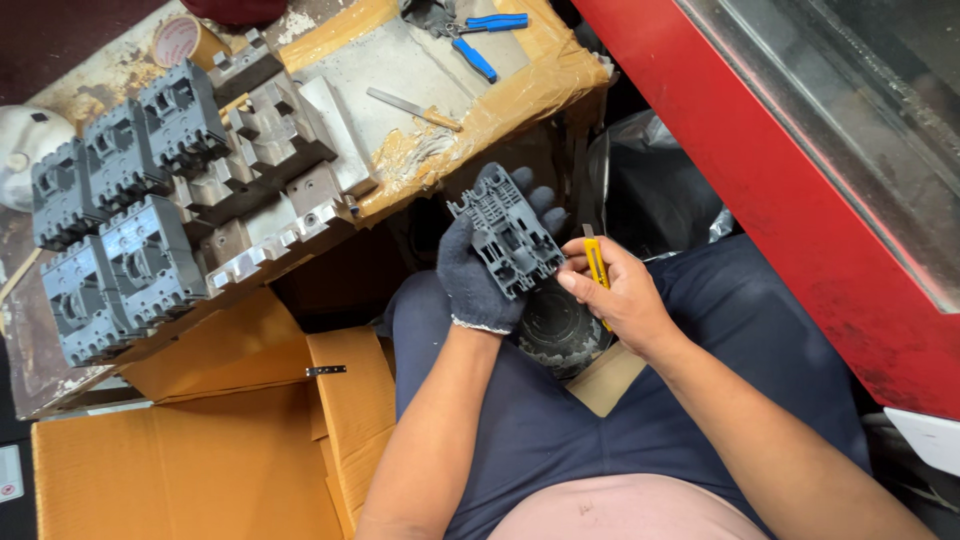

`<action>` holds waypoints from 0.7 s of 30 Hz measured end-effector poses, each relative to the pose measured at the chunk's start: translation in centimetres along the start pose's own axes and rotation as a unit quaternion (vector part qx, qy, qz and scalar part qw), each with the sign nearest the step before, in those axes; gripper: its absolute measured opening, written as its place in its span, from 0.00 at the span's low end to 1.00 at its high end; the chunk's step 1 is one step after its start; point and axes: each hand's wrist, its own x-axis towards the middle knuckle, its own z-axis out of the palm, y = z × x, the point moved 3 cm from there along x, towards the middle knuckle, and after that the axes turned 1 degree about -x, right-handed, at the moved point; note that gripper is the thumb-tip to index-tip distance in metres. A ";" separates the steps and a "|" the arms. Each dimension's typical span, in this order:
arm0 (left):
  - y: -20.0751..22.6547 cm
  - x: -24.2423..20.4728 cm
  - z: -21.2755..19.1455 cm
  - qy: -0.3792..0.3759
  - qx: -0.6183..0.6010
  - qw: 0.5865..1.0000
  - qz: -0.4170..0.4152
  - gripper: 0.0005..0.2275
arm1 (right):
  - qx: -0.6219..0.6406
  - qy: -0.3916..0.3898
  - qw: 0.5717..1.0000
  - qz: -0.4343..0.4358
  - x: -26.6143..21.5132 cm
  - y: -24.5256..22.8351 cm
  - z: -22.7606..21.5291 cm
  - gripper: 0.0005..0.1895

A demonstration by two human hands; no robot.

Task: The person sits on the floor and repeatedly finishes gray plastic mold parts. They use pliers to remove small protrusions, a metal file to smooth edges, and a yellow utility knife to trim flash. Each part is then wrapped in a plastic bag and placed into a cardboard box.

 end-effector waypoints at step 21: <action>-4.1 -1.4 -4.2 0.007 0.172 0.910 -0.377 0.23 | -0.120 0.008 0.982 -0.147 1.5 -2.8 -4.8 0.19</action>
